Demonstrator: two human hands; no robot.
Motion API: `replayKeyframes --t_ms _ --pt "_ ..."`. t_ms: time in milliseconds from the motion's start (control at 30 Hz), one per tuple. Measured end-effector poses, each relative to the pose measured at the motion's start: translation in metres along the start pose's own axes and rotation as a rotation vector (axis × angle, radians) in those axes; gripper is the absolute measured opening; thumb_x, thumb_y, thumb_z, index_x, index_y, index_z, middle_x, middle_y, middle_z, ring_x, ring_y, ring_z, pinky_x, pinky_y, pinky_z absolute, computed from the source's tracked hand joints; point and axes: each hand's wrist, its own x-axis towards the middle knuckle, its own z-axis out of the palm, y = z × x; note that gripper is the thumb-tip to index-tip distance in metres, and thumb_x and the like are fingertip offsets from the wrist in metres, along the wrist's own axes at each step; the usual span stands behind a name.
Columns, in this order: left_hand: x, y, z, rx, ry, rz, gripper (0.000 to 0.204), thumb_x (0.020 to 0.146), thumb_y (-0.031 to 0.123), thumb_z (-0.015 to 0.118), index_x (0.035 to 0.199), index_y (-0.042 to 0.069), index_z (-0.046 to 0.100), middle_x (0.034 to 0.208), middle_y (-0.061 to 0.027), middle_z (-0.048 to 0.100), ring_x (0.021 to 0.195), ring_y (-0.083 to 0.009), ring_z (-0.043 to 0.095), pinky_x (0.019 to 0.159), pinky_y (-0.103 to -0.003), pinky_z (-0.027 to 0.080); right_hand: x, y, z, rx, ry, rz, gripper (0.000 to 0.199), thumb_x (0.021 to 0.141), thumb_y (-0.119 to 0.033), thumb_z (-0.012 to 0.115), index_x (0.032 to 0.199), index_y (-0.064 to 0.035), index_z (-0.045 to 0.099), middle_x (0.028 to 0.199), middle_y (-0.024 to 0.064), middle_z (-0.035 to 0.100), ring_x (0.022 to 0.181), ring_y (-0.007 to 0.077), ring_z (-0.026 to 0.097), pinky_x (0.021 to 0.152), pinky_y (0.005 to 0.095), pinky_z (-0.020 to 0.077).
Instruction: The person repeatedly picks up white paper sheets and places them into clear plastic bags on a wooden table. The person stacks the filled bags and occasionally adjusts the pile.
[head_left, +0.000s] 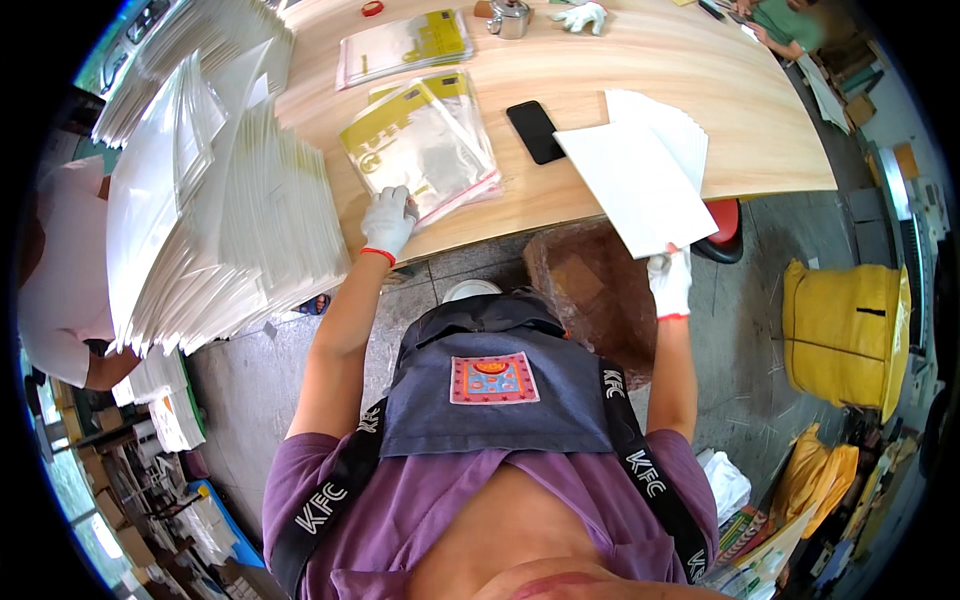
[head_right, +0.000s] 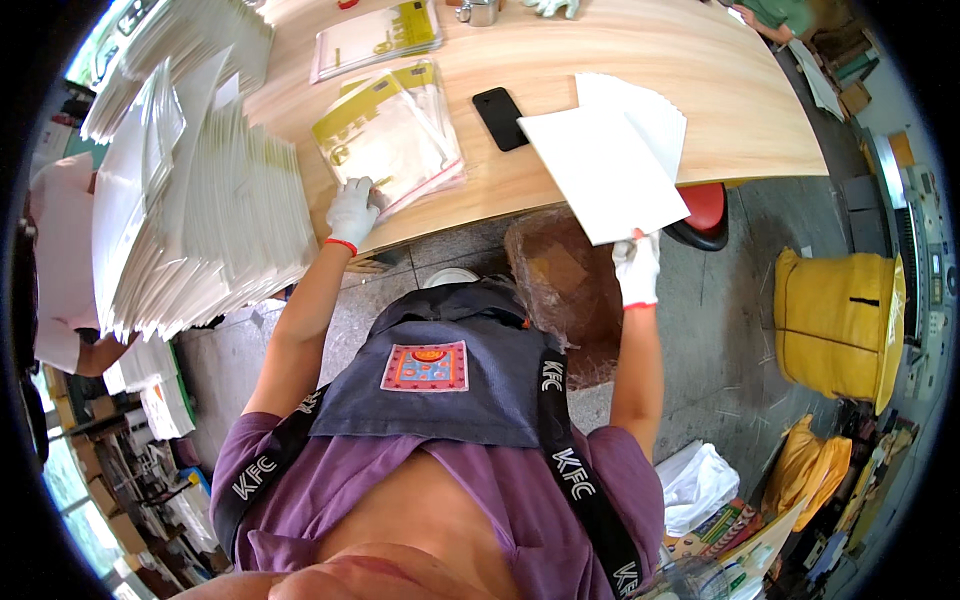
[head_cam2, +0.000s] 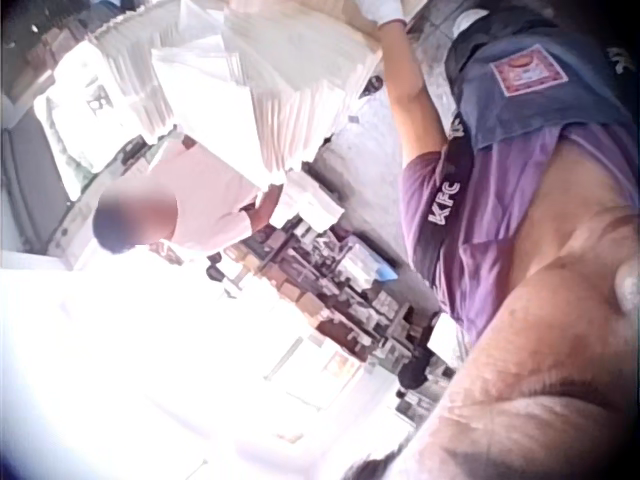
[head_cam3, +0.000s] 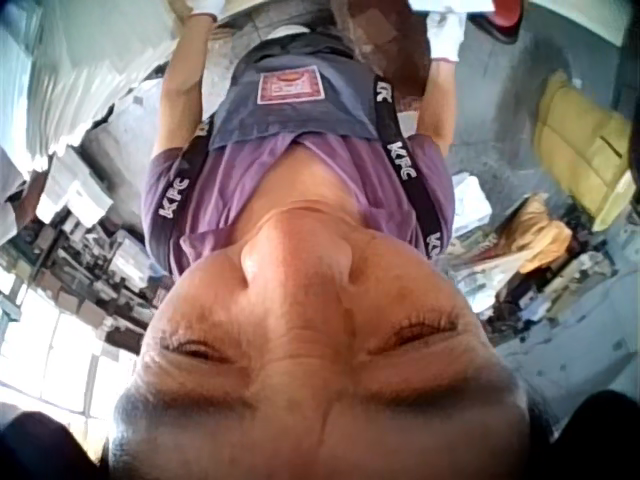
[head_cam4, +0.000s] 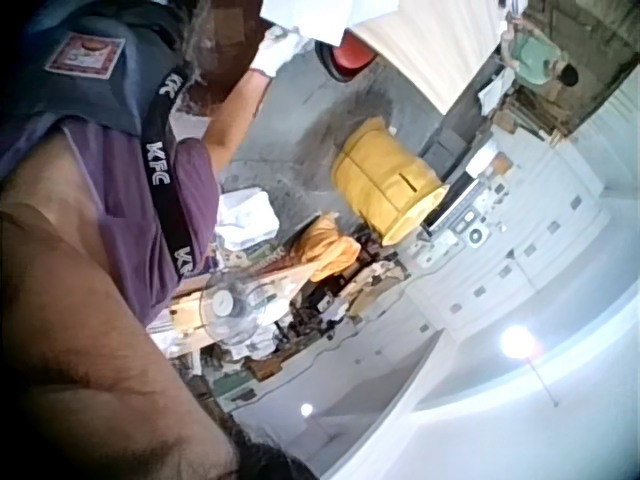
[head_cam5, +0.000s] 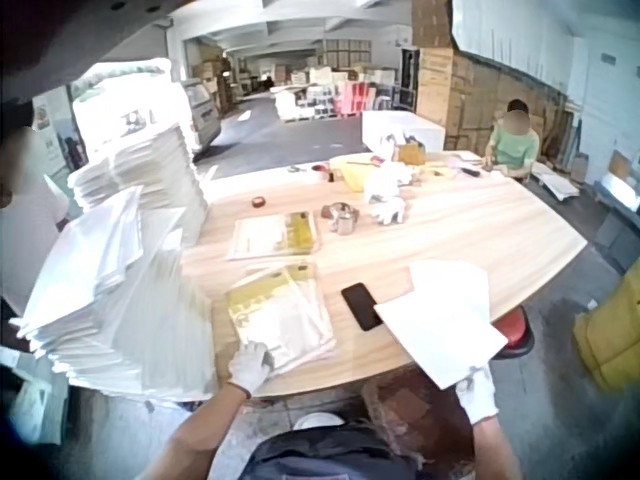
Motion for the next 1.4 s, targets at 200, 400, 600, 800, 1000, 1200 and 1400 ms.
replayKeyframes --t_ms 200,400,600,800,1000,1200,1400 --pt "-0.013 -0.023 0.004 -0.278 0.045 -0.015 0.026 0.072 0.008 0.056 0.097 0.012 0.056 0.102 -0.007 0.056 0.099 -0.0278 0.052 0.08 -0.04 0.046 -0.053 -0.022 0.101 -0.058 -0.244 0.363 0.053 0.079 -0.011 0.05 0.127 0.0063 0.039 0.12 0.0158 0.054 0.109 0.025 0.054 0.093 0.0348 0.0439" --pt "-0.016 -0.023 0.003 -0.323 0.119 -0.014 0.023 0.071 0.006 0.055 0.093 0.012 0.058 0.098 -0.0058 0.057 0.098 -0.0277 0.052 0.079 -0.04 0.046 -0.051 0.041 0.107 -0.049 -0.228 0.515 0.044 0.082 -0.012 0.049 0.125 -0.0014 0.044 0.102 0.0075 0.06 0.072 0.0101 0.058 0.051 0.0198 0.046" --pt "-0.007 -0.027 -0.011 -0.628 0.063 -0.022 0.03 0.071 0.0 0.048 0.097 0.01 0.06 0.089 -0.0085 0.056 0.078 -0.0272 0.055 0.07 -0.034 0.045 -0.068 0.073 0.112 0.16 -0.031 0.572 0.038 0.084 -0.007 0.049 0.121 -0.0073 0.047 0.101 0.0039 0.06 0.081 0.0109 0.061 0.058 0.0174 0.0496" --pt "-0.01 -0.017 -0.032 -0.72 0.097 0.061 0.035 0.07 -0.005 0.047 0.1 0.009 0.059 0.085 -0.0093 0.055 0.068 -0.0225 0.054 0.064 -0.03 0.044 -0.091 0.062 0.157 0.068 -0.008 0.508 0.021 0.088 -0.012 0.048 0.109 -0.0077 0.05 0.084 0.0045 0.058 0.057 0.0112 0.053 0.045 0.0214 0.039" --pt "-0.023 -0.016 -0.018 -0.656 0.286 0.099 0.041 0.066 -0.011 0.046 0.1 0.007 0.059 0.086 -0.0089 0.053 0.065 -0.0201 0.051 0.062 -0.029 0.045 -0.098 0.067 0.162 -0.018 -0.074 0.452 0.016 0.089 -0.016 0.048 0.103 -0.0072 0.05 0.077 0.0062 0.058 0.053 0.0136 0.053 0.043 0.0242 0.0384" --pt "-0.044 0.024 0.029 -1.057 0.693 -0.105 0.045 0.072 -0.009 0.049 0.115 0.005 0.05 0.116 -0.0114 0.052 0.079 -0.0165 0.057 0.07 -0.03 0.048 -0.112 0.053 0.178 0.035 -0.18 0.454 0.027 0.093 -0.018 0.046 0.117 -0.0054 0.045 0.087 0.0071 0.059 0.063 0.0152 0.058 0.049 0.0268 0.0462" --pt "-0.028 0.092 0.057 -2.028 0.227 -0.46 0.039 0.081 0.003 0.052 0.119 0.003 0.047 0.112 -0.0104 0.056 0.09 -0.0202 0.058 0.077 -0.029 0.049 -0.121 0.048 0.168 -0.06 -0.268 0.491 0.03 0.094 -0.018 0.046 0.12 -0.0049 0.043 0.089 0.0089 0.058 0.07 0.017 0.061 0.053 0.028 0.0516"
